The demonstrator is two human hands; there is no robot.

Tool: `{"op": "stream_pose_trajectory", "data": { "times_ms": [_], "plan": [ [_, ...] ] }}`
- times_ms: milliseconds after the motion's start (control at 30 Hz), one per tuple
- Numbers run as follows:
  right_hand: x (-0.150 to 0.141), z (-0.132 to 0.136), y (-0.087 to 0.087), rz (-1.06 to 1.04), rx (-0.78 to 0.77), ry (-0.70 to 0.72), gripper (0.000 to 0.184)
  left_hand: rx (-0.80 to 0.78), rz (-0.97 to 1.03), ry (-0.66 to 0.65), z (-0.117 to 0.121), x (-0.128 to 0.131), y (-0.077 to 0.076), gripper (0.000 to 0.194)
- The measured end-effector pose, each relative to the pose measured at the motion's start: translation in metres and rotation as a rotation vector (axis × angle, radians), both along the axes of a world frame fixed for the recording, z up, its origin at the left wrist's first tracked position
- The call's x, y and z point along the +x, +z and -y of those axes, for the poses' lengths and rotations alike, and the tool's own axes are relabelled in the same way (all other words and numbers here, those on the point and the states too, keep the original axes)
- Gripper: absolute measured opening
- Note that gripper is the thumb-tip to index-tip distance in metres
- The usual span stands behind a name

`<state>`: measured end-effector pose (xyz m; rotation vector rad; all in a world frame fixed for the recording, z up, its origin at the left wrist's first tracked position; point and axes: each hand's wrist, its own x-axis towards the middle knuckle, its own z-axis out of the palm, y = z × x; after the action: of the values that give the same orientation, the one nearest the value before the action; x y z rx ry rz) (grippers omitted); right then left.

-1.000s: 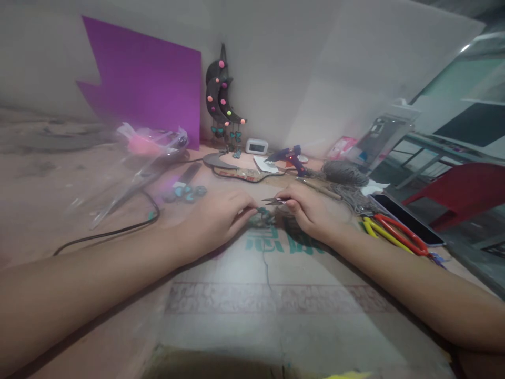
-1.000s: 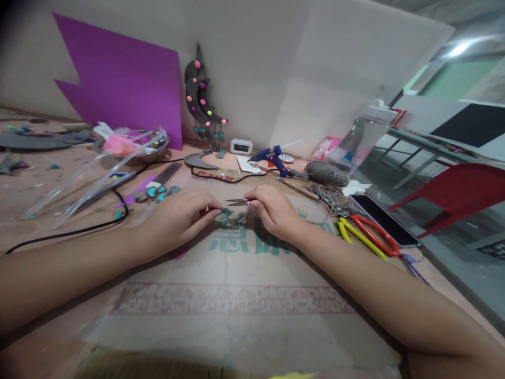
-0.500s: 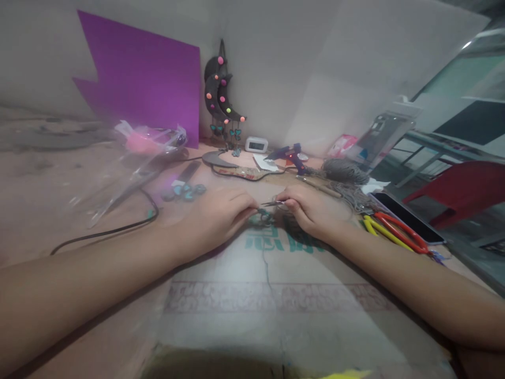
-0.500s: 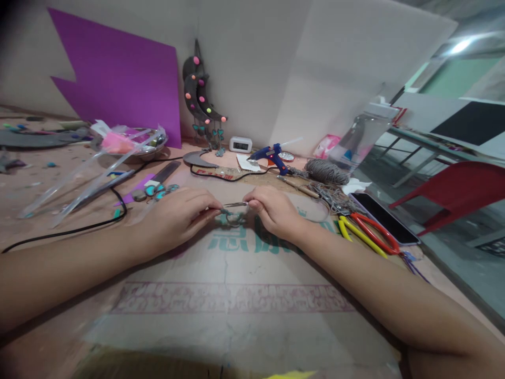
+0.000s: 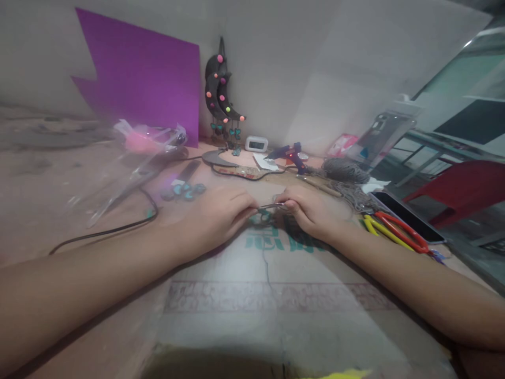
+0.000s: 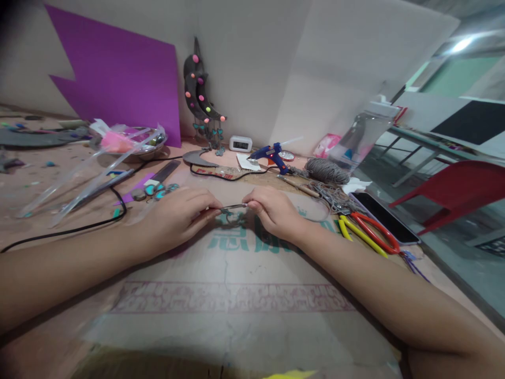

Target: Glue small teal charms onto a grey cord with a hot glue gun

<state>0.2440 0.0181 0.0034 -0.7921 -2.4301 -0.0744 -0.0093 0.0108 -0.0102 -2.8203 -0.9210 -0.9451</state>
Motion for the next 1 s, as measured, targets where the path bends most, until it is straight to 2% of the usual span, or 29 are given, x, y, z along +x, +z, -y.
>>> {"op": "stream_pose_trajectory", "data": {
  "times_ms": [433,633,800,1000],
  "plan": [
    [-0.0023,-0.0007,0.0008,0.019,0.082,0.027,0.039,-0.023,-0.009,-0.015,0.0009,-0.0011,-0.0017,0.022],
    [-0.0015,0.0000,-0.0002,-0.026,0.028,-0.033,0.043,-0.046,-0.001,-0.018,0.0014,0.0004,-0.0001,0.022],
    [0.0015,-0.0024,-0.0034,-0.178,0.022,-0.155,0.038,-0.192,0.095,0.017,0.0032,0.0027,0.0026,0.020],
    [0.0007,-0.0046,-0.0039,-0.146,0.065,-0.137,0.039,-0.496,0.277,0.090,0.0021,0.0046,0.0050,0.022]
  ]
}}
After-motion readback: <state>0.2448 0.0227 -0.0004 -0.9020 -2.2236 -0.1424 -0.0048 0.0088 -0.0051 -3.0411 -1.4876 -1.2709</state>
